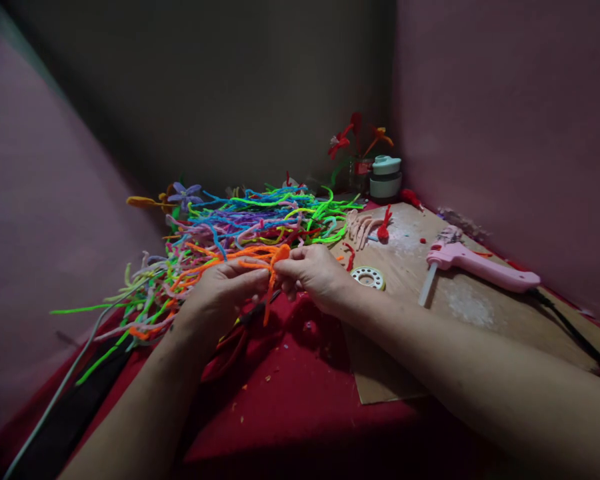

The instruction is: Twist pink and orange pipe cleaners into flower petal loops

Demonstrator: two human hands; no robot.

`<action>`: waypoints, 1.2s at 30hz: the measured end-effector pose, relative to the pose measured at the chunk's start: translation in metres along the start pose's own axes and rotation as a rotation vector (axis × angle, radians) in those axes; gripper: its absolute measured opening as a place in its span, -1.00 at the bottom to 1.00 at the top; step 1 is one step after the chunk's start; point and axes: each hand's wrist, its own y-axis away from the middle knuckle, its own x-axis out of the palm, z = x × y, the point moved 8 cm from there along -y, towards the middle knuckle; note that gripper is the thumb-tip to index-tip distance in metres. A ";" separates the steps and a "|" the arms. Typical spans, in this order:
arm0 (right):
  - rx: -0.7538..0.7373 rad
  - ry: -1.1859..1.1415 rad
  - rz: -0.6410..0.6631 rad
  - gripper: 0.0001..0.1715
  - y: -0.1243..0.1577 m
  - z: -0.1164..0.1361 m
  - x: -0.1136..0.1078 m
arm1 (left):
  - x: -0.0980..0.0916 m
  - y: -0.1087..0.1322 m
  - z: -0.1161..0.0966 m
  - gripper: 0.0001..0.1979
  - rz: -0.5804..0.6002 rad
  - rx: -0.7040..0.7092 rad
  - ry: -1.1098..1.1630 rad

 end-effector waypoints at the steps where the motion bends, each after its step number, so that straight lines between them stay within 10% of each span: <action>1: -0.015 -0.007 -0.011 -0.91 0.000 0.000 -0.001 | 0.003 0.000 0.000 -0.87 0.009 0.007 -0.005; 18: -0.075 0.233 0.004 -0.87 0.003 0.007 0.002 | 0.005 0.003 -0.004 -0.95 -0.146 0.151 -0.072; 27: 0.142 -0.102 0.016 -0.94 0.000 -0.008 0.001 | 0.033 0.029 -0.039 -0.83 -0.097 0.906 -0.970; 30: 0.086 -0.071 0.048 -0.96 -0.001 -0.004 0.000 | 0.020 0.021 -0.040 -0.88 -0.128 0.735 -0.758; 36: -0.057 0.100 0.040 -0.92 0.002 0.012 0.001 | 0.008 0.002 0.007 -0.81 0.081 -0.071 0.004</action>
